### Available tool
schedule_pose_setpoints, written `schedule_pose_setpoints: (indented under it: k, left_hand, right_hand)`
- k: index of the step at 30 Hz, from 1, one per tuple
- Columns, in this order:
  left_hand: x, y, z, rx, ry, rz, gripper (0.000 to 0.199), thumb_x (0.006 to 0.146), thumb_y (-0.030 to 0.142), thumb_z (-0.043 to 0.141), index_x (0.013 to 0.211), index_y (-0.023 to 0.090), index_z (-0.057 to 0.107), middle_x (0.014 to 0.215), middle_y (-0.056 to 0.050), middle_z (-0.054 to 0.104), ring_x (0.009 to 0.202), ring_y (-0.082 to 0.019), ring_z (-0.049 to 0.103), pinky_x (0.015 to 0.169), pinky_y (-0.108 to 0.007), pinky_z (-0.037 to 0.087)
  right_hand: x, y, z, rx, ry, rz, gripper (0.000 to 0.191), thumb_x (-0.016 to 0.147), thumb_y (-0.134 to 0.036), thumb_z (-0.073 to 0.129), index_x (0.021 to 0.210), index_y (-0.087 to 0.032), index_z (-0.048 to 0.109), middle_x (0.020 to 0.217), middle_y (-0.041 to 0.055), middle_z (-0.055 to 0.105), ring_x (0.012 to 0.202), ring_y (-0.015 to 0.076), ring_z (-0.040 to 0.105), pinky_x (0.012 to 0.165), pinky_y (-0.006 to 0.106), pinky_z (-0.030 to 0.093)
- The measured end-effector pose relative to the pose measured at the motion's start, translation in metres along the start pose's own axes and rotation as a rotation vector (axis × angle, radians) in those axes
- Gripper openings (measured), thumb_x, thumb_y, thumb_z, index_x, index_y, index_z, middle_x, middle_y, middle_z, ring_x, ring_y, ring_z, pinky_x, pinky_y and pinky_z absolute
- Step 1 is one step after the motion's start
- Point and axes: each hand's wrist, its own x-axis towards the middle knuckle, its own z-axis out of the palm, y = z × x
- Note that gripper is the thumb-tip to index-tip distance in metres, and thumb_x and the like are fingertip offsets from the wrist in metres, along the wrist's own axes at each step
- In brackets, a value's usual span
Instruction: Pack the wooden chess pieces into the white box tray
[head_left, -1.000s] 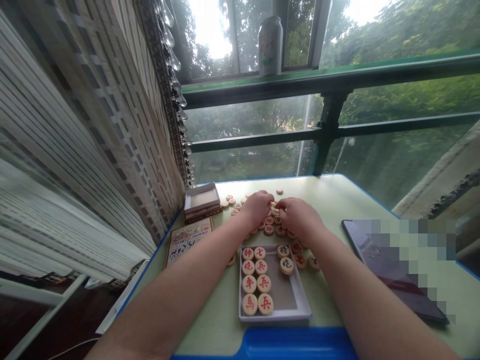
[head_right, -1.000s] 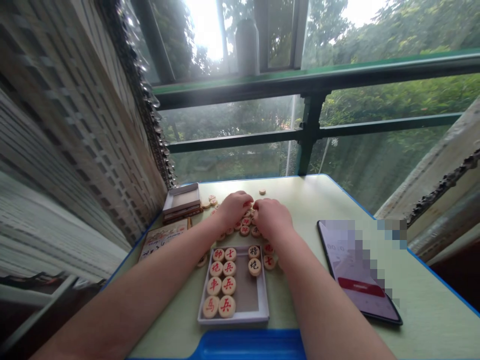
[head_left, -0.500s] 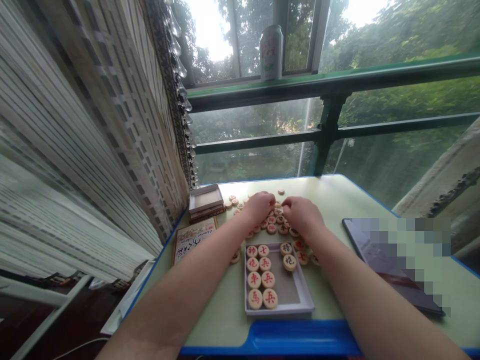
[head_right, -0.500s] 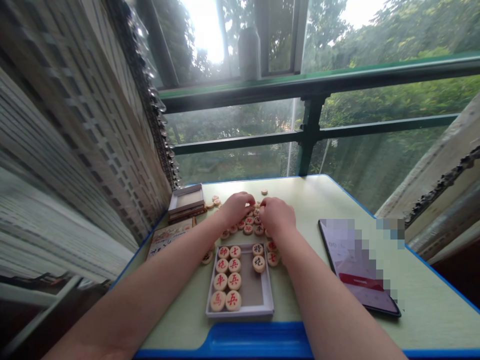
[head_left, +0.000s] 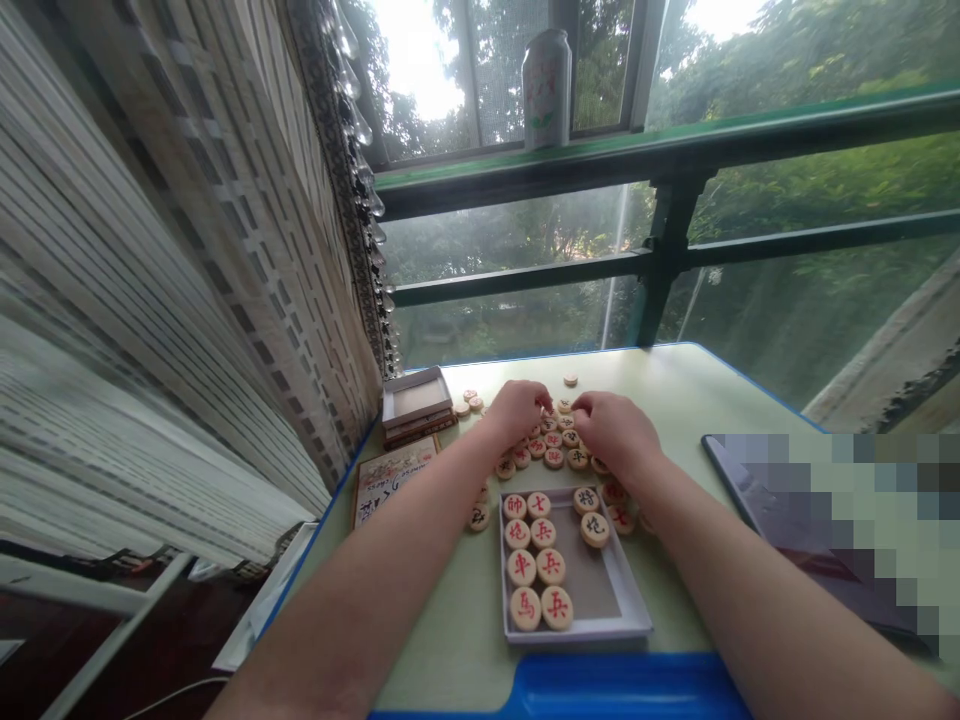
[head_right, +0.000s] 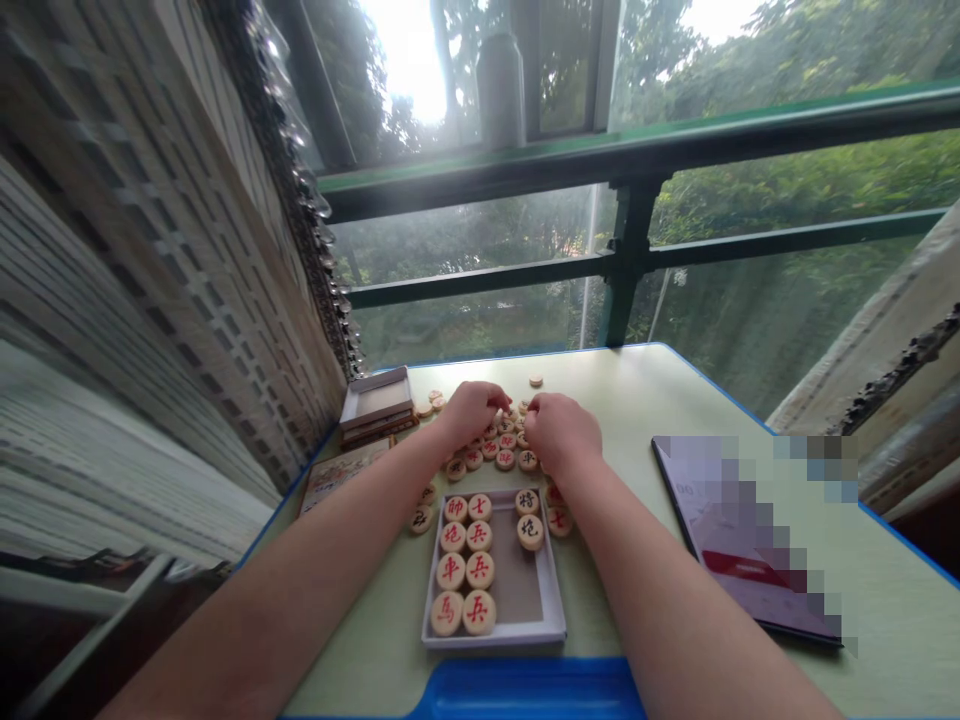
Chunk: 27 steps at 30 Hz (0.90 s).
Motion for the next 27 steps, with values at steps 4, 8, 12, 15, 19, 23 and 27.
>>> schedule_pose_setpoints:
  k: [4,8,12,15,19,23,27]
  left_hand:
    - [0.001,-0.001,-0.005,-0.204,0.157,-0.031,0.024,0.074,0.005,0.049,0.080,0.016,0.070,0.083,-0.003,0.071,0.078,-0.014,0.064,0.077,-0.027,0.050]
    - [0.006,-0.005,-0.006,-0.514,0.249,-0.126,0.019,0.072,0.004,0.051,0.076,0.014,0.067,0.080,-0.004,0.069,0.072,-0.014,0.064,0.071,-0.028,0.051]
    - [0.009,-0.010,-0.020,-1.065,0.422,-0.307,0.017,0.075,0.008,0.050,0.085,0.015,0.063,0.093,-0.006,0.068,0.073,-0.013,0.065,0.067,-0.028,0.053]
    - [0.011,-0.019,-0.035,-1.236,0.467,-0.382,0.019,0.075,0.010,0.052,0.090,0.016,0.062,0.099,-0.007,0.067,0.076,-0.013,0.065,0.071,-0.030,0.053]
    - [0.009,-0.034,-0.044,-0.938,0.294,-0.427,0.024,0.069,0.003,0.055,0.087,0.014,0.066,0.098,-0.010,0.068,0.081,-0.017,0.065,0.074,-0.034,0.053]
    - [0.002,-0.035,-0.044,-0.310,0.073,-0.270,0.031,0.067,-0.001,0.052,0.085,0.015,0.072,0.093,-0.008,0.070,0.082,-0.018,0.063,0.077,-0.031,0.051]
    - [-0.005,-0.024,-0.044,0.090,-0.119,-0.221,0.040,0.065,-0.002,0.052,0.093,0.017,0.073,0.096,-0.009,0.070,0.079,-0.017,0.063,0.071,-0.025,0.050]
  right_hand:
    - [0.002,0.002,0.008,-0.023,-0.038,-0.151,0.041,0.084,-0.027,0.040,0.119,-0.023,0.060,0.111,0.0108,0.061,0.101,0.0244,0.054,0.083,0.033,0.041]
    - [-0.001,-0.002,0.009,-0.091,-0.114,-0.215,0.044,0.089,-0.042,0.033,0.124,-0.029,0.056,0.116,0.0100,0.057,0.107,0.0288,0.048,0.088,0.039,0.038]
    - [-0.003,-0.004,0.008,-0.094,-0.095,-0.167,0.055,0.089,-0.047,0.028,0.137,-0.024,0.041,0.128,0.0121,0.049,0.114,0.0291,0.043,0.091,0.039,0.036]
    - [-0.004,-0.005,0.011,-0.114,-0.124,-0.180,0.056,0.089,-0.048,0.025,0.140,-0.027,0.036,0.138,0.0072,0.043,0.118,0.0298,0.040,0.094,0.042,0.033]
    - [-0.004,-0.005,0.012,-0.132,-0.191,-0.247,0.052,0.089,-0.048,0.025,0.133,-0.031,0.045,0.139,-0.0002,0.045,0.118,0.0300,0.039,0.094,0.044,0.032]
    - [-0.005,-0.004,0.011,-0.135,-0.193,-0.261,0.049,0.088,-0.049,0.028,0.127,-0.031,0.052,0.138,0.0004,0.046,0.117,0.0302,0.040,0.093,0.045,0.032]
    - [-0.005,-0.004,0.011,-0.118,-0.186,-0.285,0.048,0.088,-0.047,0.030,0.126,-0.031,0.054,0.138,0.0012,0.047,0.115,0.0291,0.043,0.092,0.043,0.032]
